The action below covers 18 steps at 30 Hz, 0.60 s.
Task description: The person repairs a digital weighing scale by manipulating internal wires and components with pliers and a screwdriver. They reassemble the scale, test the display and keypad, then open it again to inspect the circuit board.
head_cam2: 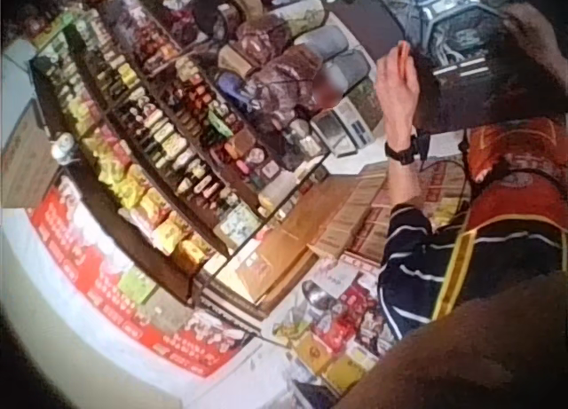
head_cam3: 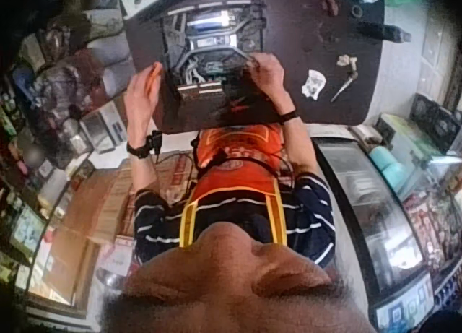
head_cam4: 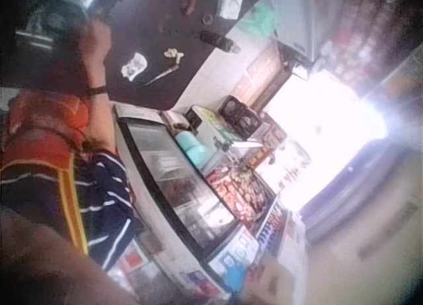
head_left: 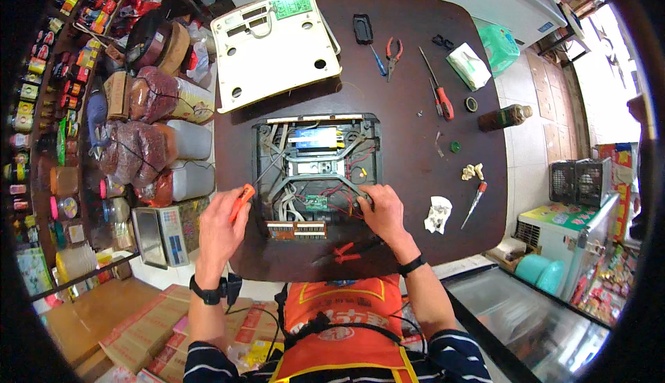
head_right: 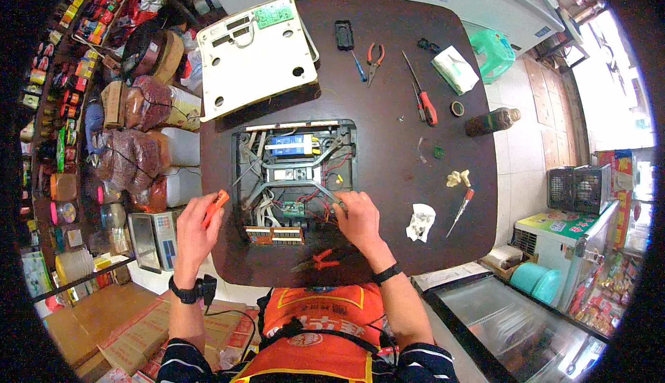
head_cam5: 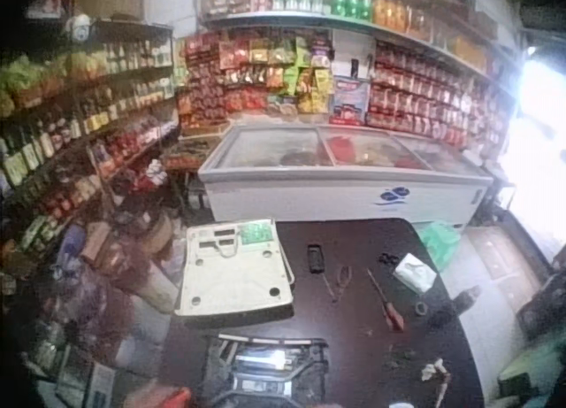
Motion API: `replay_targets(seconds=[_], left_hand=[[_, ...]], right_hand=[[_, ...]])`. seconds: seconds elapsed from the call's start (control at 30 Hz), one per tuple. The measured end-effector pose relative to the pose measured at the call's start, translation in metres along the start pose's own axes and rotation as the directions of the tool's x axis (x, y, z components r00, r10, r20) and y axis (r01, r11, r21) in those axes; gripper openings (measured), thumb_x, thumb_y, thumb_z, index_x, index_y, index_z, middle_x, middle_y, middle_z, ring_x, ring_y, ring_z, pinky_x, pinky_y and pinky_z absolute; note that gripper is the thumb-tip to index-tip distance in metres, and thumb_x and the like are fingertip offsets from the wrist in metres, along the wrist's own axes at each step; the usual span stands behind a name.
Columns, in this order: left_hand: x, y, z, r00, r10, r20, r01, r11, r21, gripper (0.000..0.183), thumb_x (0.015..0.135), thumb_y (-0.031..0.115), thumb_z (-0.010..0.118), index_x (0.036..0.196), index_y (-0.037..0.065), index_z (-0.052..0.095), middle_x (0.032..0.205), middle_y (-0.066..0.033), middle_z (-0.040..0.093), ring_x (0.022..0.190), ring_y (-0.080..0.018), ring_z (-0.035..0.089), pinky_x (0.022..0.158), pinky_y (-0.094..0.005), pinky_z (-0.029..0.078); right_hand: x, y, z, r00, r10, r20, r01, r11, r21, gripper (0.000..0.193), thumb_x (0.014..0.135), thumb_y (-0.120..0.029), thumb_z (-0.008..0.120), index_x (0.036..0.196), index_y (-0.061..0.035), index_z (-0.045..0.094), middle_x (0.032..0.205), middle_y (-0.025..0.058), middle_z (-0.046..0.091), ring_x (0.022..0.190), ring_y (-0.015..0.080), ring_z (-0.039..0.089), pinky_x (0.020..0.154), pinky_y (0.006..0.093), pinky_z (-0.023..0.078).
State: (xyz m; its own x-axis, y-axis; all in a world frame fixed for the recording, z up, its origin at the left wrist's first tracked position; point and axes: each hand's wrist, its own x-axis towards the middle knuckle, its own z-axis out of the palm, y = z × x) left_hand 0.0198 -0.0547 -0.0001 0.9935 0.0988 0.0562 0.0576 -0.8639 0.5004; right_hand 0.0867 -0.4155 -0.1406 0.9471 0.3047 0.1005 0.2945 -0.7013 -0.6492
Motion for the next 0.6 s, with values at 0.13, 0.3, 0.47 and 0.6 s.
replay_targets(seconds=[0.13,0.3,0.47,0.6], left_hand=[[0.026,-0.001,0.003,0.998,0.064,0.001,-0.064,0.998,0.019,0.032,0.098,0.009,0.079,0.129,0.003,0.075,0.110,-0.0200,0.074,0.094,-0.0451,0.074,0.081,-0.0501,0.062],[0.041,-0.001,0.012,0.997,0.073,0.021,-0.074,0.996,0.056,0.032,0.097,0.009,0.080,0.129,0.004,0.075,0.108,-0.0194,0.074,0.093,-0.0449,0.074,0.080,-0.0506,0.062],[0.042,-0.004,0.015,0.997,0.071,0.030,-0.073,0.995,0.066,0.031,0.097,0.009,0.080,0.128,0.003,0.076,0.108,-0.0191,0.074,0.091,-0.0453,0.074,0.079,-0.0513,0.062],[0.046,-0.003,0.012,0.997,0.044,0.067,-0.049,0.996,0.081,0.027,0.099,0.011,0.077,0.125,0.003,0.076,0.106,-0.0219,0.074,0.091,-0.0472,0.073,0.079,-0.0528,0.062]], right_hand=[[0.000,0.000,0.000,0.999,0.019,0.028,-0.019,1.000,-0.022,0.027,0.090,-0.013,0.084,0.116,-0.0125,0.077,0.104,0.0079,0.076,0.096,0.0343,0.068,0.082,0.0471,0.059],[0.000,0.001,0.002,1.000,0.019,-0.020,-0.019,1.000,0.009,0.026,0.089,-0.013,0.084,0.115,-0.0109,0.077,0.099,0.0112,0.074,0.092,0.0369,0.067,0.082,0.0471,0.057],[0.000,0.000,0.001,1.000,0.028,0.000,-0.028,1.000,0.000,0.026,0.090,-0.014,0.083,0.115,-0.0111,0.077,0.099,0.0109,0.073,0.093,0.0368,0.067,0.081,0.0476,0.056],[0.001,0.000,-0.001,0.998,0.050,0.038,-0.050,0.999,-0.013,0.025,0.091,-0.015,0.082,0.116,-0.0124,0.077,0.101,0.0089,0.074,0.096,0.0346,0.068,0.083,0.0470,0.058]])
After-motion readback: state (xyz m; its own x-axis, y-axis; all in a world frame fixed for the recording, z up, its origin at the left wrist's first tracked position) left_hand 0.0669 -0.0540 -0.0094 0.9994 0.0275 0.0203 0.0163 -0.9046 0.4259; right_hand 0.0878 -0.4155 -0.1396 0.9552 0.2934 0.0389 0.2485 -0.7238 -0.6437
